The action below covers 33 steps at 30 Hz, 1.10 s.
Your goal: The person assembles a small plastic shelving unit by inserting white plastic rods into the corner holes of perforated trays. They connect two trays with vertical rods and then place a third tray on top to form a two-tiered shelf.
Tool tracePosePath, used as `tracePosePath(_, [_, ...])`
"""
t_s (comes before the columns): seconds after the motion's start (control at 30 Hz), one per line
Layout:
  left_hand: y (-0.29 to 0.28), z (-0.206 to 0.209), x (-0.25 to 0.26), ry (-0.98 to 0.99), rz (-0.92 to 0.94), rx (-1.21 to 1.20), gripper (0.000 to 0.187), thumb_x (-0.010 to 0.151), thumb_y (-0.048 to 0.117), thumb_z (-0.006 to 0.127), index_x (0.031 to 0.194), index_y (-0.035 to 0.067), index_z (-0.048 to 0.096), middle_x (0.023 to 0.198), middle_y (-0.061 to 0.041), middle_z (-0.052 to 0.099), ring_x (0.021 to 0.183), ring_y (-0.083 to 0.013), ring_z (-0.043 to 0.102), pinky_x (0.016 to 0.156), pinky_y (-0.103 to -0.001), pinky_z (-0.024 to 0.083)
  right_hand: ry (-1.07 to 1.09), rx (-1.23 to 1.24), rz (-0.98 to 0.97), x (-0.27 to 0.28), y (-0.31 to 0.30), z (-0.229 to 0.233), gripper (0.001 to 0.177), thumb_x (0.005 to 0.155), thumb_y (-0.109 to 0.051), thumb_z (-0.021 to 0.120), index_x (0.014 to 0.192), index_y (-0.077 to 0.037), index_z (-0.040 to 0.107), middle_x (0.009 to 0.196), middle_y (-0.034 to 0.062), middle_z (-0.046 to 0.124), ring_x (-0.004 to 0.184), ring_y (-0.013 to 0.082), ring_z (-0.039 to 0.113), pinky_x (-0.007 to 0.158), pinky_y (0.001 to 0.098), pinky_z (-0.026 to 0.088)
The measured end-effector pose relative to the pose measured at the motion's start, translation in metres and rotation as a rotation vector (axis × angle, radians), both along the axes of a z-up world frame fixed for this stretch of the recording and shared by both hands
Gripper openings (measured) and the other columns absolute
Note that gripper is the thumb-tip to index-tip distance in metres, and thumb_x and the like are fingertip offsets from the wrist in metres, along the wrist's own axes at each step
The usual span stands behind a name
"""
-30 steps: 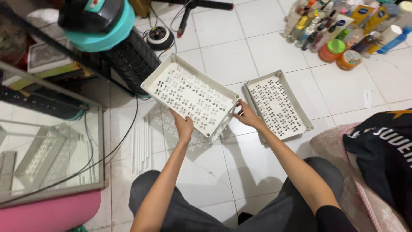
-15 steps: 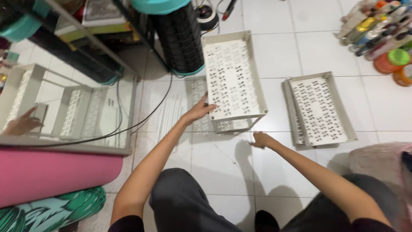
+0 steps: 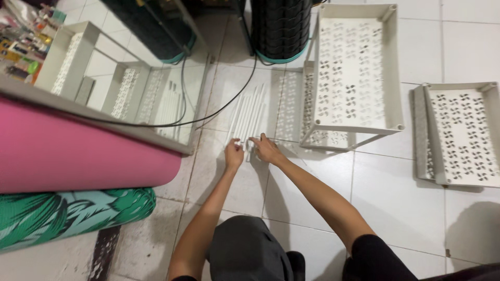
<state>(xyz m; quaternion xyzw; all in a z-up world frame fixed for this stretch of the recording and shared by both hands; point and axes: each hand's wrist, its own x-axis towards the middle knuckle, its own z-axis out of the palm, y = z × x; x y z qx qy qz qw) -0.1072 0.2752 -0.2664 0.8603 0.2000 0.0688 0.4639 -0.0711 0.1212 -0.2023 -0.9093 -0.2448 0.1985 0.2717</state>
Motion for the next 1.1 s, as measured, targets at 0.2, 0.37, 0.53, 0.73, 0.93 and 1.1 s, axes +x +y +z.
tracePosePath(0.2, [0.022, -0.008, -0.039, 0.053, 0.030, -0.078, 0.024, 0.076, 0.011, 0.059, 0.099, 0.005, 0.058, 0.076, -0.013, 0.063, 0.069, -0.0204, 0.061, 0.062, -0.032, 0.048, -0.039, -0.001, -0.058, -0.020, 0.018, -0.053, 0.027, 0.082, -0.015, 0.052, 0.107, -0.006, 0.048, 0.106, 0.0220, 0.044, 0.090, 0.0376, 0.054, 0.078, 0.0456, 0.045])
tracePosePath(0.37, [0.015, 0.000, -0.010, 0.104, -0.112, -0.115, 0.023, 0.078, 0.014, 0.059, 0.099, 0.007, 0.059, 0.079, -0.012, 0.065, 0.066, -0.0178, 0.060, 0.060, -0.030, 0.048, -0.106, -0.056, -0.171, -0.007, -0.020, -0.096, 0.055, 0.064, -0.001, 0.058, 0.115, 0.005, 0.037, 0.093, 0.0263, 0.051, 0.085, 0.0381, 0.055, 0.074, 0.0411, 0.048])
tracePosePath(0.53, [0.001, 0.039, 0.068, 0.080, -0.395, -0.150, 0.024, 0.079, 0.016, 0.059, 0.101, 0.008, 0.059, 0.078, -0.010, 0.063, 0.062, -0.0169, 0.060, 0.056, -0.030, 0.049, 0.186, 0.087, -0.264, 0.006, -0.068, -0.008, 0.064, 0.065, 0.000, 0.057, 0.120, 0.006, 0.025, 0.076, 0.0222, 0.056, 0.075, 0.0358, 0.057, 0.068, 0.0403, 0.048])
tracePosePath(0.73, [-0.061, 0.206, 0.113, -0.029, -0.330, -0.061, 0.025, 0.089, 0.024, 0.049, 0.107, 0.007, 0.054, 0.078, -0.013, 0.063, 0.069, -0.0225, 0.061, 0.063, -0.032, 0.046, 0.062, 0.287, -0.010, -0.017, -0.118, 0.172, 0.028, 0.075, -0.007, 0.059, 0.097, 0.004, 0.045, 0.070, 0.0144, 0.057, 0.066, 0.0266, 0.060, 0.059, 0.0354, 0.048])
tracePosePath(0.93, [-0.180, 0.303, 0.074, -0.576, -0.608, 0.278, 0.026, 0.087, 0.017, 0.051, 0.107, 0.001, 0.054, 0.106, -0.016, 0.052, 0.103, -0.0321, 0.044, 0.091, -0.041, 0.033, -0.229, 0.575, -0.288, -0.027, -0.238, 0.263, 0.011, 0.079, -0.001, 0.056, 0.090, 0.000, 0.058, 0.075, 0.0096, 0.063, 0.069, 0.0182, 0.062, 0.062, 0.0294, 0.051])
tracePosePath(1.1, [-0.273, 0.296, 0.040, -0.485, -0.909, 0.241, 0.033, 0.074, 0.029, 0.066, 0.092, 0.003, 0.061, 0.089, -0.015, 0.060, 0.095, -0.0292, 0.050, 0.090, -0.043, 0.030, -0.304, 0.450, -0.620, -0.019, -0.327, 0.284, 0.011, 0.079, -0.003, 0.059, 0.089, 0.000, 0.060, 0.080, 0.0094, 0.066, 0.075, 0.0174, 0.064, 0.069, 0.0278, 0.051])
